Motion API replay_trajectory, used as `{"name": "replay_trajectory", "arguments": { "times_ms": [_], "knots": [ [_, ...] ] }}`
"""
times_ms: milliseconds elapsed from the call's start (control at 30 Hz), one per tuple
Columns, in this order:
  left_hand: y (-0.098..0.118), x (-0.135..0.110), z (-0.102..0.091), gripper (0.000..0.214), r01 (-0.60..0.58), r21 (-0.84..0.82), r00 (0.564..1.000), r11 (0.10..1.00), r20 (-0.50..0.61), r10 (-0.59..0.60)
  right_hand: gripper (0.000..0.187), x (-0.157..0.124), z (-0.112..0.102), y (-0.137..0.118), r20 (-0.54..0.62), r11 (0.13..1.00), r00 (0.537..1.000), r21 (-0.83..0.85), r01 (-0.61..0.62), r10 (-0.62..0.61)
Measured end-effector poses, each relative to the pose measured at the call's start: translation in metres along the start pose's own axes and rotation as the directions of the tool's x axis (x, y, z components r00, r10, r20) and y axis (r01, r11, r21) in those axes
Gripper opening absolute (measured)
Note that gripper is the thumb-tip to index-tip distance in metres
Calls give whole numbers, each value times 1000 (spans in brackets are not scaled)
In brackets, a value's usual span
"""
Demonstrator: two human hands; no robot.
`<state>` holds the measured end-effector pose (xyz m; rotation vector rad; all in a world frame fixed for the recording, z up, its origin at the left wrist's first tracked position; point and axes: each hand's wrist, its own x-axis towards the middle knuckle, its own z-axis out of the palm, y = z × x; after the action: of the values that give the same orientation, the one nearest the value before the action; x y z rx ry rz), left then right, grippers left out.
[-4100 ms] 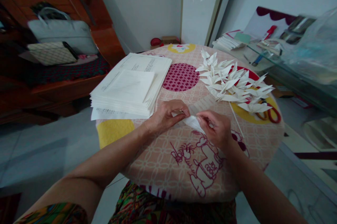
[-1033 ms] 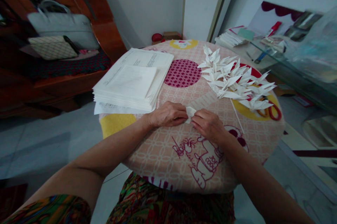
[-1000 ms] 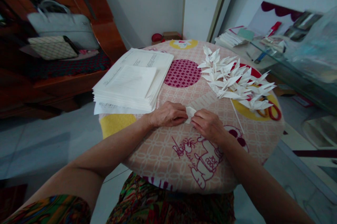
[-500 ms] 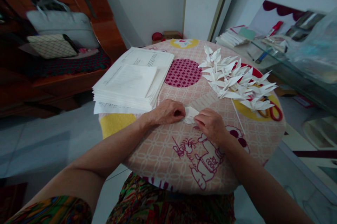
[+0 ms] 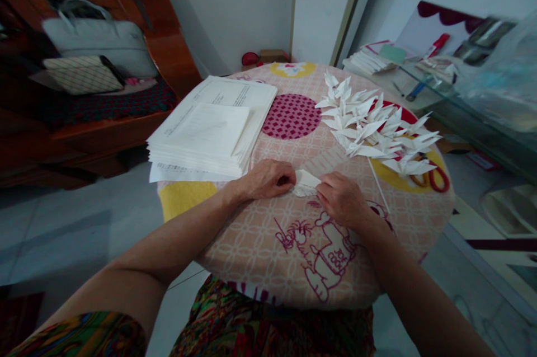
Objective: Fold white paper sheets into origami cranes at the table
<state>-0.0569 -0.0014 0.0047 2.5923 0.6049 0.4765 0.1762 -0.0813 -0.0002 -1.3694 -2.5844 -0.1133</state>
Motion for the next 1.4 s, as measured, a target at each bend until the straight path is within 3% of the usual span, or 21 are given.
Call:
{"name": "replay_trajectory", "arguments": {
  "times_ms": [300, 500, 667, 900, 1200, 1400],
  "knots": [
    [3, -2, 0, 14, -31, 97, 999, 995, 47, 26, 21, -5, 1, 2, -18, 999, 999, -35, 27, -28],
    [3, -2, 2, 17, -55, 137, 997, 989, 56, 47, 25, -13, 5, 13, -82, 998, 996, 59, -13, 18],
    [1, -2, 1, 17, -70, 111, 996, 991, 59, 64, 18, -22, 3, 21, -176, 968, 977, 240, -76, 120],
    [1, -2, 0, 17, -74, 85, 996, 994, 59, 69, 20, -21, 0, 11, -305, 947, 930, 303, -108, 204],
    [-1, -2, 0, 21, -98, 40, 994, 994, 54, 95, 22, -20, 8, 13, -283, 945, 927, 282, -166, 248],
    [-2, -2, 0, 18, -90, 22, 995, 996, 40, 90, 12, -13, 9, -6, -304, 954, 944, 298, -31, 126]
  ]
}}
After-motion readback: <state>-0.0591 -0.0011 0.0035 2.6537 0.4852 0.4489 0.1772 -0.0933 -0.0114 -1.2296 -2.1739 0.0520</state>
